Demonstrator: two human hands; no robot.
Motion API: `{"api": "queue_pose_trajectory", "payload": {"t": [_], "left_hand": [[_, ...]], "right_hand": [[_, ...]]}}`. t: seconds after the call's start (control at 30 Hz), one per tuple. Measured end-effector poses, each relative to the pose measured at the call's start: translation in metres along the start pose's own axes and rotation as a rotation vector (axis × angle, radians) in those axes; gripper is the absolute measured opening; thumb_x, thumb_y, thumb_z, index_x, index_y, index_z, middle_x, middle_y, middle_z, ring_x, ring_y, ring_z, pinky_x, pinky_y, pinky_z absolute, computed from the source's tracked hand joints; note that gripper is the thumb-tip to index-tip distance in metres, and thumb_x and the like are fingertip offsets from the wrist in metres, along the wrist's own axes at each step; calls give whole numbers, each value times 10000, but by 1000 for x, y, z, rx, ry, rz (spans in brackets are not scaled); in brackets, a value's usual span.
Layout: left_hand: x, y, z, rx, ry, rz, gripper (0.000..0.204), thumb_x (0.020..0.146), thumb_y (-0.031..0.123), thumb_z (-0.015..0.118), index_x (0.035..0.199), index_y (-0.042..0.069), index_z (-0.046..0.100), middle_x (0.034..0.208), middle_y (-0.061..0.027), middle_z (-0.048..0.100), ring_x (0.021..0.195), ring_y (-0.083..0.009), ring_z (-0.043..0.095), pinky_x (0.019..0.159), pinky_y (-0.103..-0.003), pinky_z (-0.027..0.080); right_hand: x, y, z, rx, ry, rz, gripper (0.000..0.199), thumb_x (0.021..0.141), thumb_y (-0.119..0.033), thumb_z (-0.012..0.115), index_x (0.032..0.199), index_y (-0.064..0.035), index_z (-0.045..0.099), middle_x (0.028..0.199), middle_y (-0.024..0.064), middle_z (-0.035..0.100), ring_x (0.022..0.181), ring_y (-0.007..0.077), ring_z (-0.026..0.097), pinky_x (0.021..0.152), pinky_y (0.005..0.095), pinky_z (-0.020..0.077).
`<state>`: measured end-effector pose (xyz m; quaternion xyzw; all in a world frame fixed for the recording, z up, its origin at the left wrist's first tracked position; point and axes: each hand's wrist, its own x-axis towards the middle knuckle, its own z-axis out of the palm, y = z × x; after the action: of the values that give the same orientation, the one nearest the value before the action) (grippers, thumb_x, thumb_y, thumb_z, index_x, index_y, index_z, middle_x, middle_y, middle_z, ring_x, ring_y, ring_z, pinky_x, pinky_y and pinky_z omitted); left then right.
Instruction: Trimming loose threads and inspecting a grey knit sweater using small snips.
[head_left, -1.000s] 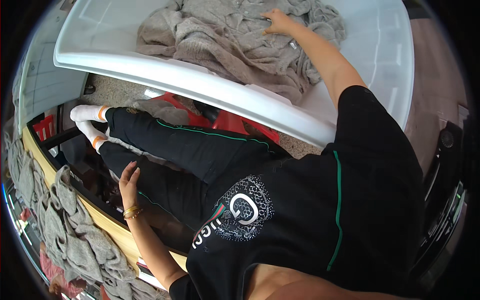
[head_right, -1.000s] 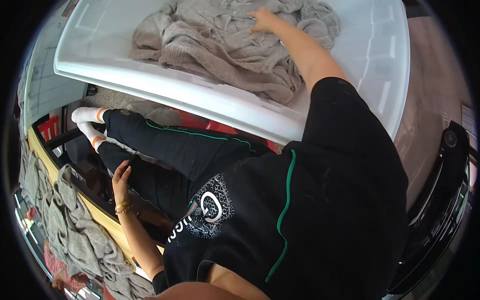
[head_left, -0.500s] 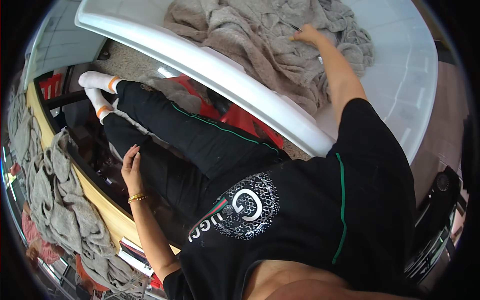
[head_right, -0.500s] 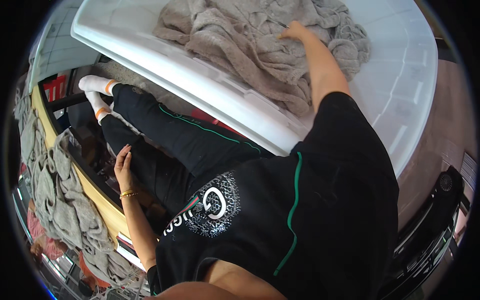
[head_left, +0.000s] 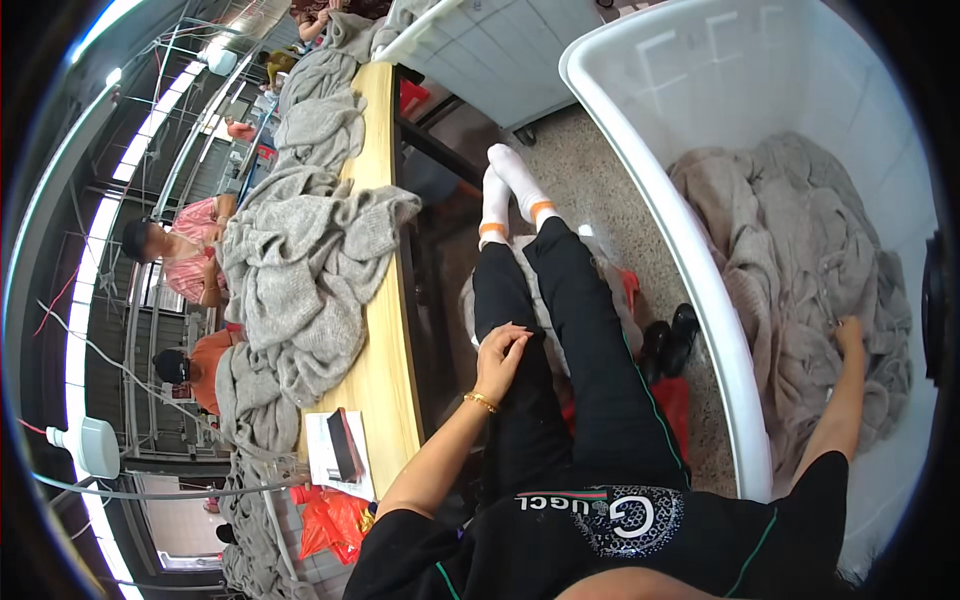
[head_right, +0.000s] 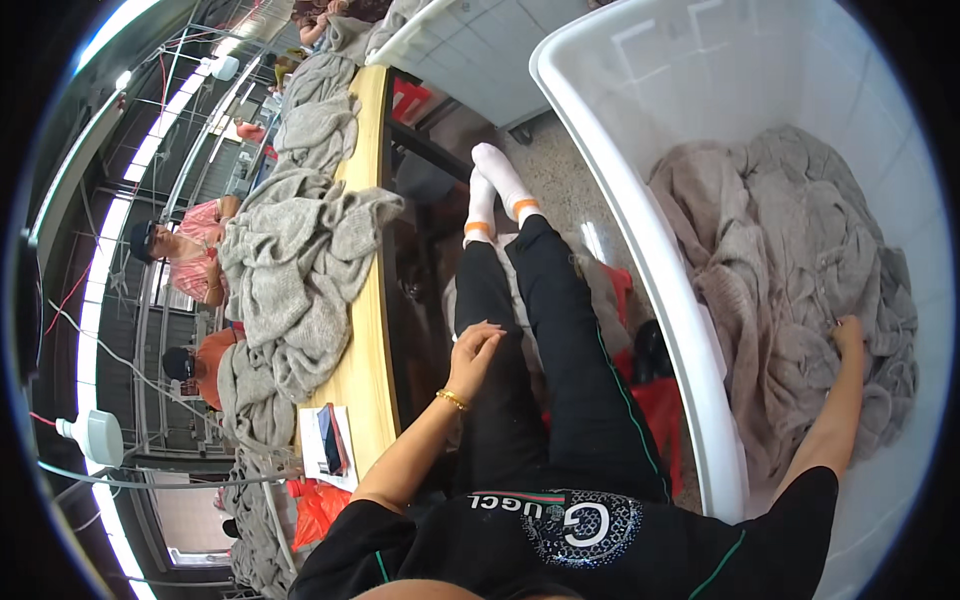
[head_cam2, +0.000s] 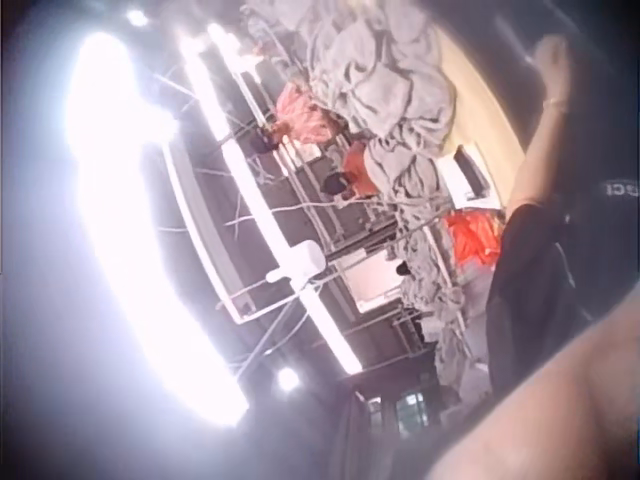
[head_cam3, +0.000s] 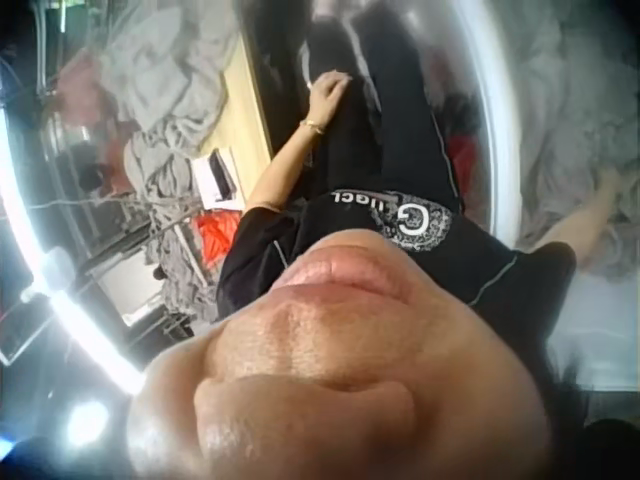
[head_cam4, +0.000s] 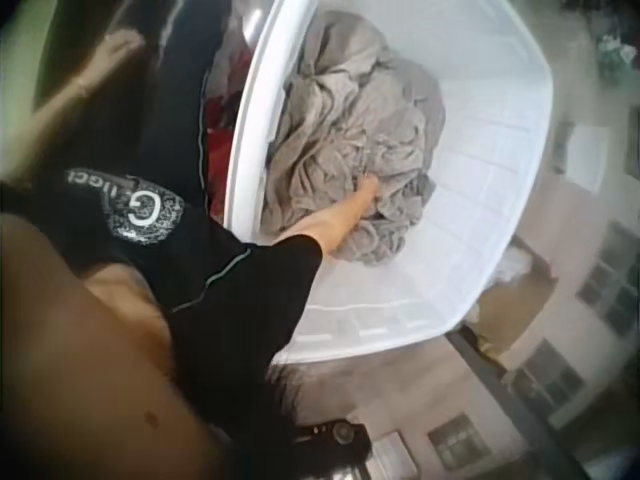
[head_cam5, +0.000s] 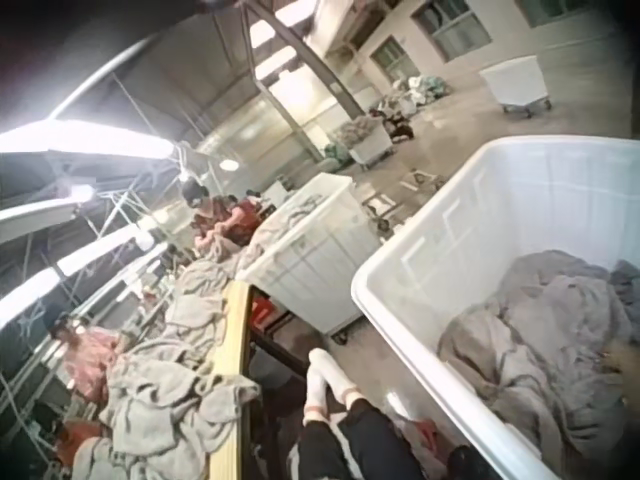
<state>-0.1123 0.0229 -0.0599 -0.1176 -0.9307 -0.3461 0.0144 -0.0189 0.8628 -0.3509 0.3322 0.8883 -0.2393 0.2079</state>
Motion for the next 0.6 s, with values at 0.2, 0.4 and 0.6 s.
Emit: {"api": "queue_pose_trajectory", "payload": {"t": [0.2, 0.4, 0.6], "left_hand": [[22, -1, 8, -78, -71, 61, 54, 958, 86, 679, 933, 55, 717, 1021, -73, 735, 1038, -231, 666, 961, -357, 506], [21, -21, 6, -124, 15, 45, 123, 997, 109, 654, 1009, 38, 753, 1072, -101, 736, 1101, -237, 661, 1077, -395, 456], [15, -20, 20, -157, -47, 23, 154, 1003, 133, 654, 1052, 38, 764, 1134, -96, 724, 1153, -238, 643, 1090, -386, 446]], "right_hand": [[-67, -42, 1, 547, 132, -196, 198, 788, -207, 781, 776, -22, 713, 686, -15, 621, 615, 134, 553, 573, 340, 454], [-186, -212, -25, 370, -252, -315, 701, 860, -518, 738, 1302, 21, 665, 1206, 150, 686, 1102, 232, 620, 933, 329, 479], [-155, -208, 23, 419, -174, -178, 690, 881, -397, 707, 1398, 44, 588, 1327, 209, 651, 1272, 324, 577, 1075, 370, 440]]}}
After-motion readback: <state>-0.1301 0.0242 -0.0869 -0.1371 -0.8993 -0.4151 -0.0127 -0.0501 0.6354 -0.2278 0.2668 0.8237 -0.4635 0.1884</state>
